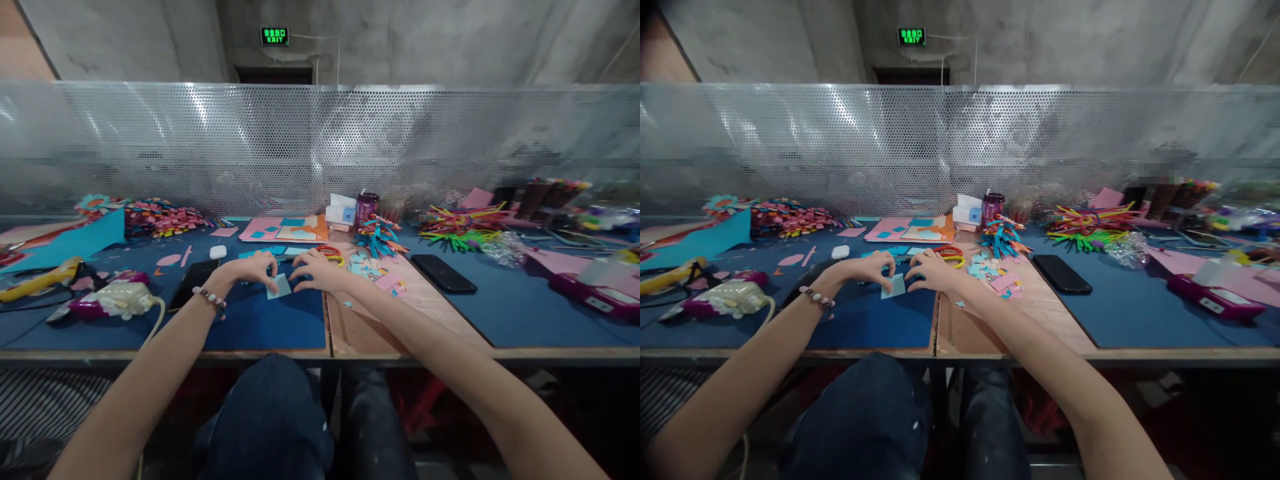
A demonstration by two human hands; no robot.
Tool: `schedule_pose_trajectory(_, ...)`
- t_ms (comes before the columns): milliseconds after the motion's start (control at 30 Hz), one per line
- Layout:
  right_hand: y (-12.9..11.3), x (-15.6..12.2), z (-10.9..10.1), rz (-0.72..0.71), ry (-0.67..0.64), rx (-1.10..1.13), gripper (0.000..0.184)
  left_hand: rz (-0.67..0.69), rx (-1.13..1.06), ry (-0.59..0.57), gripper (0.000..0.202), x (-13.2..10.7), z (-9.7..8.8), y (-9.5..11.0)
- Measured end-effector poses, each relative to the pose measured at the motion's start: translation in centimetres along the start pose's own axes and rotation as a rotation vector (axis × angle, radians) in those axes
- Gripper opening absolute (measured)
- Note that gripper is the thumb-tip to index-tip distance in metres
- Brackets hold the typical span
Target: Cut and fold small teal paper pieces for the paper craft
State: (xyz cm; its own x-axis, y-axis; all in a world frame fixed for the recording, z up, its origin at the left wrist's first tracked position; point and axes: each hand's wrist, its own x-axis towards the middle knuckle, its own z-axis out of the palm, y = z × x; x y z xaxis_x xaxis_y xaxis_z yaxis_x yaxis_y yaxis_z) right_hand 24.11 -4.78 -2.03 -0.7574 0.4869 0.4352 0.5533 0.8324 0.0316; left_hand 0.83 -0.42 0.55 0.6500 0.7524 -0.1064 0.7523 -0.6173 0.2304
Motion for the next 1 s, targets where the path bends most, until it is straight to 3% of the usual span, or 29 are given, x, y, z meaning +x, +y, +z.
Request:
schedule_pose_trajectory(333, -2.5, 0.0, -1.2, -0.254, -0.074, -0.259, 0.029, 0.019, 0.058, 0.054, 0.044, 0.2, 0.2, -0.1)
schedule_pose_trajectory(600, -3.4, 0.4, -0.5, -0.306, -0.13, -0.445, 0.021, 0.019, 0.079, 0.062, 0.049, 0.4, 0.3, 0.2)
schedule_pose_trajectory(700, -3.5, 0.3, -0.5, -0.287, -0.102, -0.455, 0.019, 0.023, -0.028, 0.098, 0.051, 0.4, -0.1, 0.0)
schedule_pose_trajectory(800, -3.1, -0.3, -1.0, -0.213, 0.007, -0.433, 0.018, -0.067, -0.292, 0.203, 0.053, -0.2, -0.7, -0.1)
schedule_pose_trajectory(867, -2.8, -0.8, -1.4, -0.166, 0.09, -0.403, 0.017, -0.14, -0.513, 0.135, 0.056, -1.1, -1.0, 0.3)
schedule_pose_trajectory(1000, -2.4, -1.5, -2.0, -0.148, 0.187, -0.376, 0.016, -0.17, -0.82, -0.21, 0.068, -2.6, -1.6, 2.8)
